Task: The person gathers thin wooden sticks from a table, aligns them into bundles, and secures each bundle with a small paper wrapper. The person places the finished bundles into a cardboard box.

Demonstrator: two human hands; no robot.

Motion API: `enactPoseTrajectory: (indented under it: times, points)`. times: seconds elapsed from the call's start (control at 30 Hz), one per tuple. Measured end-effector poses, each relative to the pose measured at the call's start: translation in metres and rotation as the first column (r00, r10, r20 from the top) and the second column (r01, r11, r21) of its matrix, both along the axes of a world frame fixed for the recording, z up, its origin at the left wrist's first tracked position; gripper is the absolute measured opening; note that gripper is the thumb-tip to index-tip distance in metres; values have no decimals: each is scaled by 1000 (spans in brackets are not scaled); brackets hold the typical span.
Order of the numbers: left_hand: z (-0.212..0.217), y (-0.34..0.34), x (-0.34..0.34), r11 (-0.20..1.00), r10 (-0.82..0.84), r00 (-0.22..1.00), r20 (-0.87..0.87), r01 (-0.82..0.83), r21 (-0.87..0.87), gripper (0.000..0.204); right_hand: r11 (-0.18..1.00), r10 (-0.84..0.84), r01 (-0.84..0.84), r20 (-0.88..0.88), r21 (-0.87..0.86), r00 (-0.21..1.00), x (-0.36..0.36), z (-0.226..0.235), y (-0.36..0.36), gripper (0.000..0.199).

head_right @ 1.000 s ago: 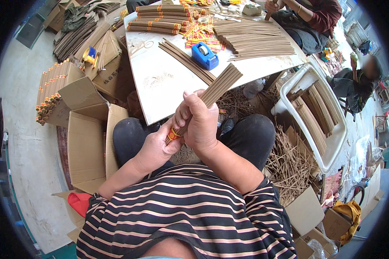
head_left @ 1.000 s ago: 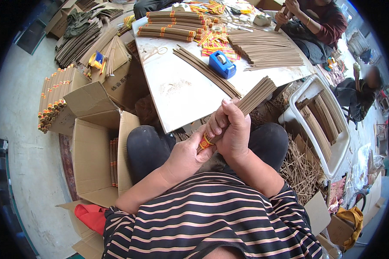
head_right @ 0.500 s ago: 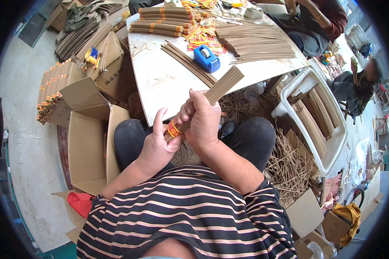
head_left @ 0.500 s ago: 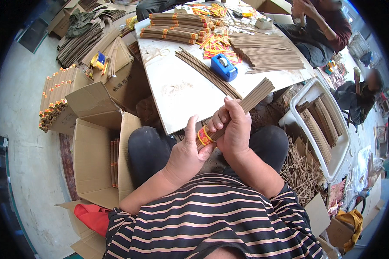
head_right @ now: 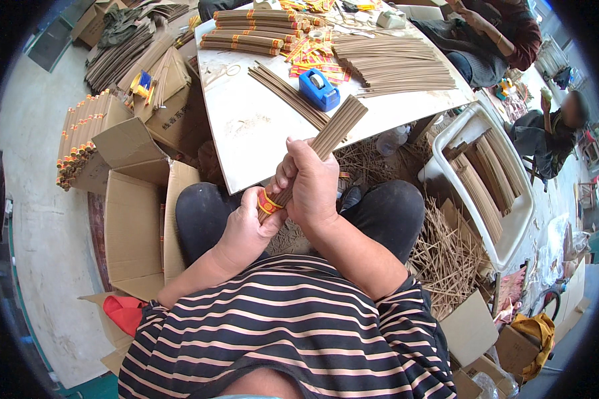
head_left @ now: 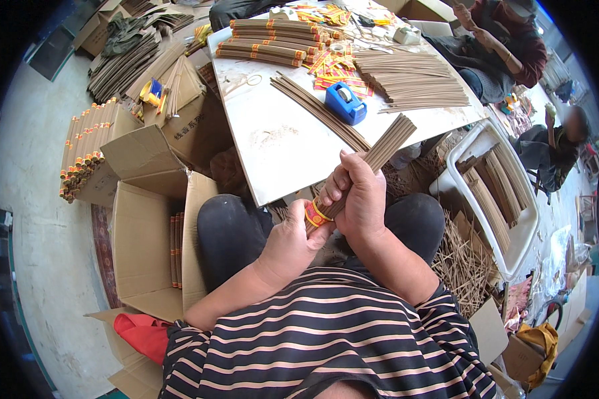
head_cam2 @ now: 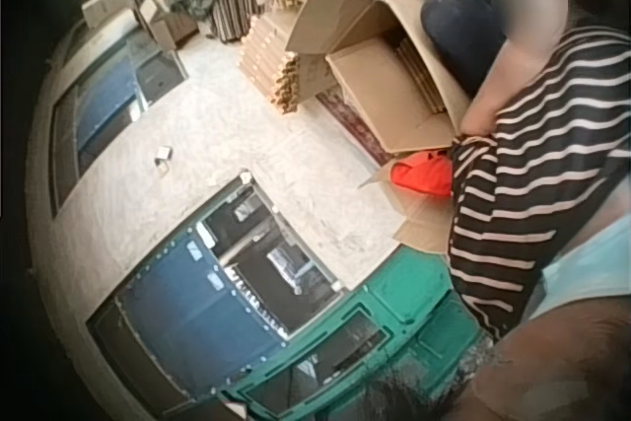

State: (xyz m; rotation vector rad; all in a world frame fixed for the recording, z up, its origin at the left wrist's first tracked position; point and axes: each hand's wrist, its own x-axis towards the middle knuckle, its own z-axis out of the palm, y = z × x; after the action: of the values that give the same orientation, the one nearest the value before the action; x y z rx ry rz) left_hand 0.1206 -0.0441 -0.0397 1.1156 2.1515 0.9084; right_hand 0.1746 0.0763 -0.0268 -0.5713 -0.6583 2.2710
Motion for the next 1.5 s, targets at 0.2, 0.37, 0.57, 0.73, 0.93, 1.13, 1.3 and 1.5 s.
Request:
enactPoseTrajectory:
  times: [0.2,0.37,0.57,0.73,0.93,1.13,1.3,1.5]
  points:
    - [-12,2,-2,987,-85,982,-169,106,120,32,1000,-17,16,53,14,998,-2,-4,-2,19]
    - [-18,5,-5,978,-81,994,71,66,198,28,996,62,-66,80,53,995,1,-7,2,19]
    - [-9,3,-16,986,37,820,571,-124,113,28,744,198,-364,334,561,921,6,-16,15,55]
    - [-5,-1,-19,987,50,753,657,-137,82,22,571,270,-648,630,504,728,16,-6,6,44]
    - [0,0,-19,991,30,693,720,-112,67,36,597,414,-704,605,384,681,22,5,13,33]
    - [2,-2,-21,991,14,623,782,-110,70,46,553,469,-760,626,342,623,29,-1,23,17]
    - [-7,-3,-21,985,-20,561,827,-130,112,47,542,485,-751,589,378,646,35,-7,24,10]
    - [-5,-4,-22,982,-30,519,854,-142,121,46,474,410,-728,607,496,681,38,-16,25,8]
